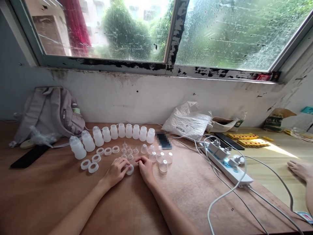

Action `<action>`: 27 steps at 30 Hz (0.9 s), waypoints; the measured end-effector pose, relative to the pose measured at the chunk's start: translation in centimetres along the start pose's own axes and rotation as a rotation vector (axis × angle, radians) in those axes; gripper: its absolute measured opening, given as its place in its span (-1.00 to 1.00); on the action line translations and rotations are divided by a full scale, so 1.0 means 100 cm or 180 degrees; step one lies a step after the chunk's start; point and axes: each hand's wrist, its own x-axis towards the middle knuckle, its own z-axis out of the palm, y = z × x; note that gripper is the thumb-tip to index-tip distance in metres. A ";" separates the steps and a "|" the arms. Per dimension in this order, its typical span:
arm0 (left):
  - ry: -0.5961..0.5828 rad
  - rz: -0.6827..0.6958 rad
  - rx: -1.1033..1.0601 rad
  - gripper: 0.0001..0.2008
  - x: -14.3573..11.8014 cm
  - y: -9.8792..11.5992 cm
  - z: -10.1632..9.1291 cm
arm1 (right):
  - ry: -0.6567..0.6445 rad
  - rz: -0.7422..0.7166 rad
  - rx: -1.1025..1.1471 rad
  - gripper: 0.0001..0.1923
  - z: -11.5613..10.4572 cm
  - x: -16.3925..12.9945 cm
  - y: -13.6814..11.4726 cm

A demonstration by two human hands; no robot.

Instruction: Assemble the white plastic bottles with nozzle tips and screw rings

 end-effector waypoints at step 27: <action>0.0034 -0.0821 -0.0747 -0.76 -0.011 0.027 0.015 | -0.0201 -0.0356 -0.0371 -0.87 0.011 -0.013 -0.022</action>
